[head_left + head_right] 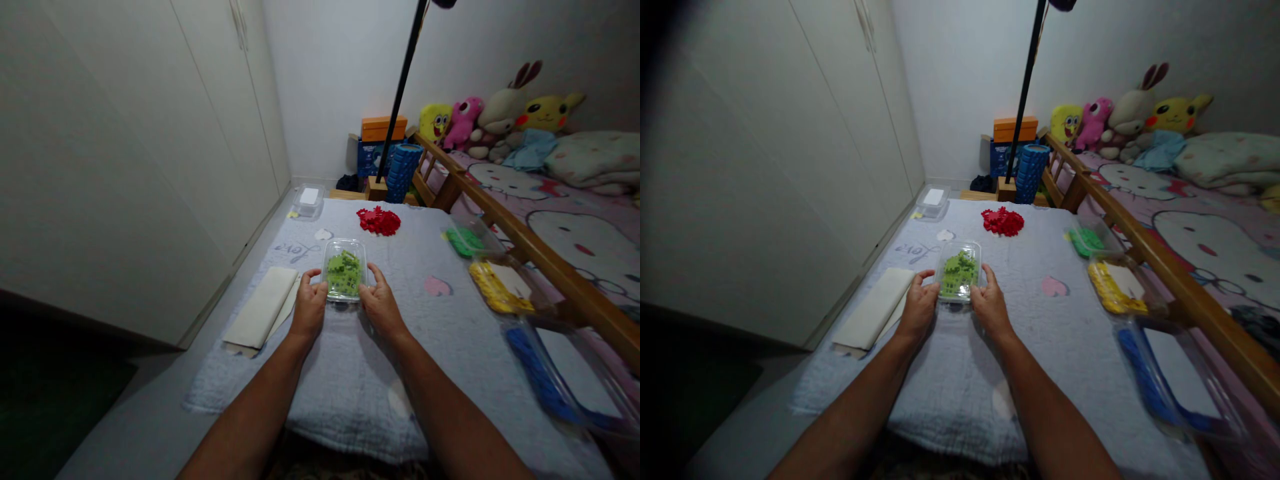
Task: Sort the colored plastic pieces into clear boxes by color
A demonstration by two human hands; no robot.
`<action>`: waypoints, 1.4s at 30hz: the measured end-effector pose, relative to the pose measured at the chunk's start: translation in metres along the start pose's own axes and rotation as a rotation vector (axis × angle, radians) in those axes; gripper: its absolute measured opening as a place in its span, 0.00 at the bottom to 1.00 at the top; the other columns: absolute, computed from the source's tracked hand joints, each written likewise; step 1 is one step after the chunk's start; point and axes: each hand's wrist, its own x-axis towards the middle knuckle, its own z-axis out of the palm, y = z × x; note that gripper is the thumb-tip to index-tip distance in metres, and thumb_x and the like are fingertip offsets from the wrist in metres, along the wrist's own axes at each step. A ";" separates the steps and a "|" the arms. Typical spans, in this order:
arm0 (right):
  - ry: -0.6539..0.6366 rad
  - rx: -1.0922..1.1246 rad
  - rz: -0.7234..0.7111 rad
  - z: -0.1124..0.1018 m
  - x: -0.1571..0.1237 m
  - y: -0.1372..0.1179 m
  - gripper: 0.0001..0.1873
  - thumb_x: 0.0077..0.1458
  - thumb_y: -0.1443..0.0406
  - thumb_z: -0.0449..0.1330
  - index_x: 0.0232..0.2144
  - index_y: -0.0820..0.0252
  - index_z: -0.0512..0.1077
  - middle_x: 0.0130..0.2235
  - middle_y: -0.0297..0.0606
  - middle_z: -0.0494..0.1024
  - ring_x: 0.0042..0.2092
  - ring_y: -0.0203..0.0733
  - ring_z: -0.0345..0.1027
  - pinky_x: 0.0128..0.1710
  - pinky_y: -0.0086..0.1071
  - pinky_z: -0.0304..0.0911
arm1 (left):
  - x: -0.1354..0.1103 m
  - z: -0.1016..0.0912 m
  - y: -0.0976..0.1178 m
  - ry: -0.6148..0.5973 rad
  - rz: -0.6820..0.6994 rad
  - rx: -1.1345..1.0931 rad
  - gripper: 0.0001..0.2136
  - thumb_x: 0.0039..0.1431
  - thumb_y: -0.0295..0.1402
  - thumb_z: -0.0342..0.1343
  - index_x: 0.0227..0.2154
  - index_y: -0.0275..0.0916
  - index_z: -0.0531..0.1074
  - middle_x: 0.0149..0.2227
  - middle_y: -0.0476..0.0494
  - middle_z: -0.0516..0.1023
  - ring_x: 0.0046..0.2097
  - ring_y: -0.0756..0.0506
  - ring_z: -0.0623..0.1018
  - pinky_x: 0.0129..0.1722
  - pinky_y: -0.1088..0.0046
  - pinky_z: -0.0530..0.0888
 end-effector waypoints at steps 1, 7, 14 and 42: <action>-0.003 0.009 0.001 0.000 0.000 0.000 0.43 0.56 0.59 0.58 0.70 0.67 0.53 0.18 0.20 0.62 0.19 0.32 0.52 0.20 0.24 0.48 | 0.000 0.000 0.000 0.000 0.000 -0.007 0.27 0.55 0.45 0.61 0.53 0.40 0.60 0.26 0.55 0.76 0.24 0.50 0.74 0.29 0.75 0.70; 0.026 0.044 0.005 -0.012 0.008 -0.001 0.44 0.54 0.57 0.60 0.69 0.67 0.54 0.18 0.20 0.63 0.19 0.32 0.53 0.20 0.24 0.48 | 0.000 0.014 0.007 0.041 -0.020 0.013 0.24 0.54 0.42 0.59 0.50 0.38 0.62 0.22 0.58 0.70 0.22 0.51 0.69 0.26 0.77 0.64; 0.183 0.078 0.001 -0.056 0.026 -0.006 0.39 0.50 0.56 0.63 0.61 0.65 0.63 0.17 0.20 0.60 0.18 0.31 0.50 0.20 0.25 0.45 | 0.016 0.067 0.012 0.005 -0.099 0.070 0.24 0.56 0.35 0.56 0.55 0.36 0.60 0.21 0.58 0.67 0.22 0.52 0.66 0.25 0.77 0.61; 0.268 -0.884 -0.519 -0.099 0.029 -0.013 0.12 0.57 0.60 0.62 0.41 0.59 0.78 0.41 0.44 0.78 0.43 0.49 0.67 0.46 0.40 0.61 | 0.064 0.080 -0.027 0.091 0.138 0.250 0.19 0.66 0.46 0.48 0.50 0.39 0.69 0.23 0.54 0.69 0.25 0.49 0.70 0.27 0.76 0.64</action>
